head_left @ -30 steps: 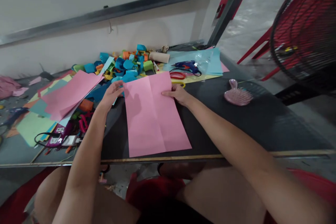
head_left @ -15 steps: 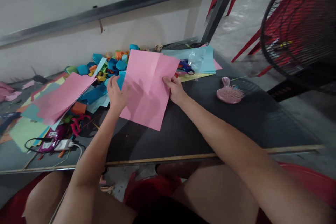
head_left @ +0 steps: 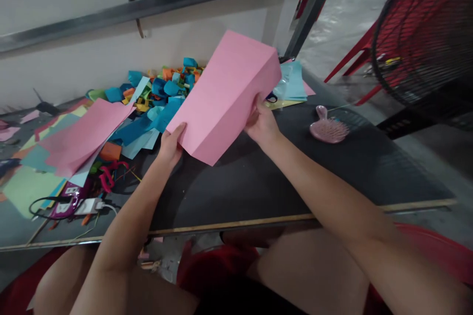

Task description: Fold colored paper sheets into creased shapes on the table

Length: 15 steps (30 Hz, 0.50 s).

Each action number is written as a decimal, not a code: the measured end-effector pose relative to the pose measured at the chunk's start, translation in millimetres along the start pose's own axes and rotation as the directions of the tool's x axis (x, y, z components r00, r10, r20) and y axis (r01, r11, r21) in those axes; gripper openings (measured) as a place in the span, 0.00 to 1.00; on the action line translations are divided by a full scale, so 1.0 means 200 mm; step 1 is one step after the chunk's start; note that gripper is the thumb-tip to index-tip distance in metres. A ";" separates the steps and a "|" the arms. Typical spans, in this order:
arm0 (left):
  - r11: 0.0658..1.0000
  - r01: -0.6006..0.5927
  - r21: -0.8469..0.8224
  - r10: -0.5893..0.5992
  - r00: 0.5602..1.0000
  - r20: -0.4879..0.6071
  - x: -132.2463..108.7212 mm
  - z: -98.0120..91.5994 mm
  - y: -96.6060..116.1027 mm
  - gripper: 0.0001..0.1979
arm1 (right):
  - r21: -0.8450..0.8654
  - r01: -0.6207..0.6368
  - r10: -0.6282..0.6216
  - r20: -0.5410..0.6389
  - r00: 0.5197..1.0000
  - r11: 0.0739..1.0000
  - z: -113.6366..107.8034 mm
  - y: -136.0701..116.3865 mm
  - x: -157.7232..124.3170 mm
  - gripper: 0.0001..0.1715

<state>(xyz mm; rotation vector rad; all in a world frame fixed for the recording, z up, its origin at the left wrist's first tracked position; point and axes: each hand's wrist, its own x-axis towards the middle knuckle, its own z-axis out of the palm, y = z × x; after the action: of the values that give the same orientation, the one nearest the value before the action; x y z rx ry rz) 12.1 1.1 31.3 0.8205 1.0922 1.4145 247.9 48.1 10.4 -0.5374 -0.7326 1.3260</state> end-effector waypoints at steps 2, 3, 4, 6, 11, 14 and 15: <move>1.000 0.003 -0.018 -0.004 1.000 -0.019 0.01 -0.01 0.01 0.24 | 0.015 0.000 0.000 0.006 1.000 1.000 0.00 0.00 -0.01 0.27; 1.000 0.008 -0.008 -0.008 0.999 -0.034 0.01 -0.02 0.01 0.26 | 0.023 0.005 -0.006 0.013 1.000 1.000 0.01 -0.01 -0.02 0.26; 1.000 0.013 0.018 -0.012 0.999 -0.052 0.02 -0.03 0.01 0.28 | 0.027 0.013 -0.014 0.019 1.000 1.000 0.01 -0.01 -0.02 0.26; 0.990 -0.023 0.136 0.034 0.996 -0.083 0.03 -0.05 0.01 0.36 | 0.014 0.028 -0.028 0.033 0.999 1.000 0.02 -0.01 -0.03 0.26; 0.659 -0.474 0.584 0.481 0.862 0.156 -0.01 -0.07 0.02 0.39 | -0.166 0.039 -0.025 0.085 0.996 0.985 0.03 0.00 -0.03 0.33; 0.553 -0.610 0.568 0.404 0.792 0.457 -0.06 -0.03 0.03 0.31 | -0.293 0.059 -0.034 0.089 0.995 0.954 0.05 -0.01 -0.04 0.39; 0.565 -0.611 0.555 0.347 0.786 0.512 -0.08 -0.01 0.04 0.32 | -0.309 0.063 -0.037 0.089 0.995 0.949 0.07 -0.02 -0.05 0.40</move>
<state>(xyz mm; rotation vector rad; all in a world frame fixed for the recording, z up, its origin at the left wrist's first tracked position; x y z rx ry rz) 9.9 -14.1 38.7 2.0041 1.1682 1.1818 239.6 37.6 21.1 -0.7137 -1.0273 1.1965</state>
